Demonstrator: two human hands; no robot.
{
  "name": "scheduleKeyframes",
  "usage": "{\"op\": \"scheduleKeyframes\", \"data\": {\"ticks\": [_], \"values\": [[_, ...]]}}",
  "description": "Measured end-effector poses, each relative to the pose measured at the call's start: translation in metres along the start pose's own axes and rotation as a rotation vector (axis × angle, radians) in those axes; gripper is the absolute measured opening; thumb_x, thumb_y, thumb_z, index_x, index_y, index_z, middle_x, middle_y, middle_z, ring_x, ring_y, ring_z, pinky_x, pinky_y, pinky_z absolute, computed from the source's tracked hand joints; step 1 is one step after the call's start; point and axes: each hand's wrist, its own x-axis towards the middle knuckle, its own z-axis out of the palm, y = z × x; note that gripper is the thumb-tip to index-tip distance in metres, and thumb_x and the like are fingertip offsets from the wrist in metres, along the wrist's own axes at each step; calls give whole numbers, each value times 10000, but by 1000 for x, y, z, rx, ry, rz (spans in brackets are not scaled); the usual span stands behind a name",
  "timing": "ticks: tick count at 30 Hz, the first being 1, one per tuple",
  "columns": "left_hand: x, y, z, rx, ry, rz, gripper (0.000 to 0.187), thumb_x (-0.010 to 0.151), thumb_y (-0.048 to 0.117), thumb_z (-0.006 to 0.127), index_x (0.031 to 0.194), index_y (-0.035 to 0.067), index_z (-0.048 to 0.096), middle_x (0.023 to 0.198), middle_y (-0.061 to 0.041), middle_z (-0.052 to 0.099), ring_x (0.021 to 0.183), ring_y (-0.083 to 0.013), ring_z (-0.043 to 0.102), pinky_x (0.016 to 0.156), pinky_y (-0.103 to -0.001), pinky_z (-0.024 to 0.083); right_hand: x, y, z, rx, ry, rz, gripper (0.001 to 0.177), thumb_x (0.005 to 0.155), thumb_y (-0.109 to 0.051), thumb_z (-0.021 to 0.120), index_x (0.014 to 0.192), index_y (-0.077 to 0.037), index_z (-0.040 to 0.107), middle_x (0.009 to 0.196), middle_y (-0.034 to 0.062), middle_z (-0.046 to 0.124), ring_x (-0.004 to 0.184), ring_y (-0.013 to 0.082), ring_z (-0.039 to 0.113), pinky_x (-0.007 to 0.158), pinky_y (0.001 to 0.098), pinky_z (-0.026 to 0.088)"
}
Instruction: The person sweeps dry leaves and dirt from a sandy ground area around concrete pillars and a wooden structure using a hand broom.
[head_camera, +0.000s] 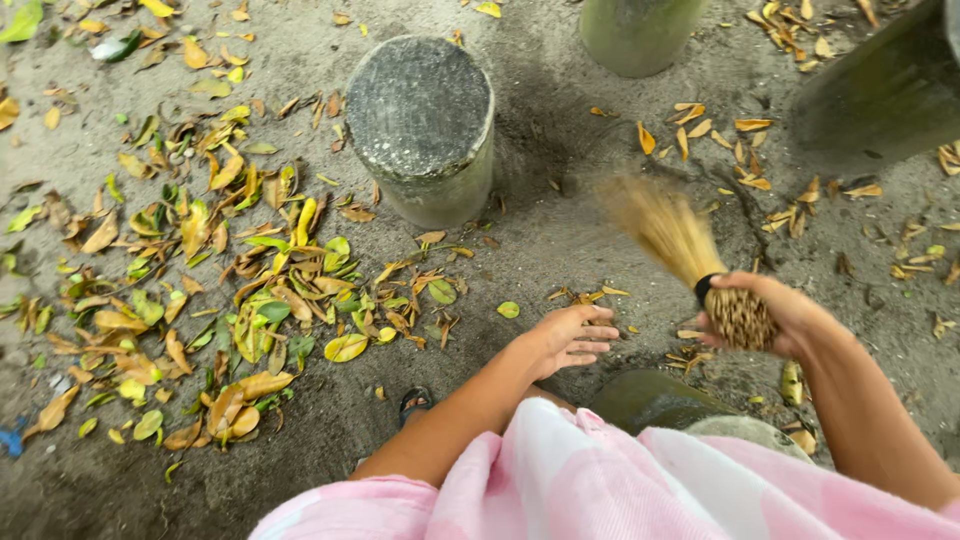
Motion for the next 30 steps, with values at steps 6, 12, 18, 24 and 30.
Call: {"op": "scheduleKeyframes", "data": {"ticks": [6,12,18,24,30], "values": [[-3,-22,-46,-68,150,-2,538,1000,433,452,1425,116,544,1326,-74,695,1207,-230,626,1064,-420,472,122,-30,26,83,-32,156,363,949,-311,617,1176,-37,541,946,166,657,787,252,681,638,344,622],[-6,-38,-59,-186,349,-83,617,1043,544,419,1472,101,408,1351,-132,668,1242,-271,606,1069,-439,475,77,42,169,-56,-420,130,401,849,-354,720,1093,-62,595,898,136,676,707,268,679,591,383,622],[-11,-38,-46,-18,121,-105,666,1020,557,371,1379,40,590,1235,-89,735,1091,-217,680,961,-406,508,-50,53,109,-6,-417,218,605,786,-397,770,1139,72,626,874,186,714,644,214,692,549,295,599],[-23,-44,-30,96,-12,-111,530,1026,472,402,1388,117,553,1276,-52,720,1104,-200,675,995,-395,503,-115,112,54,-159,35,48,555,791,-370,708,1136,59,638,840,211,692,620,286,677,524,373,586],[-42,-60,-49,123,-93,-125,584,1025,482,424,1465,105,495,1376,-79,656,1190,-225,628,1036,-418,488,-18,147,35,452,128,83,333,986,-310,517,1195,-52,503,926,131,607,737,206,636,623,333,601]]}}
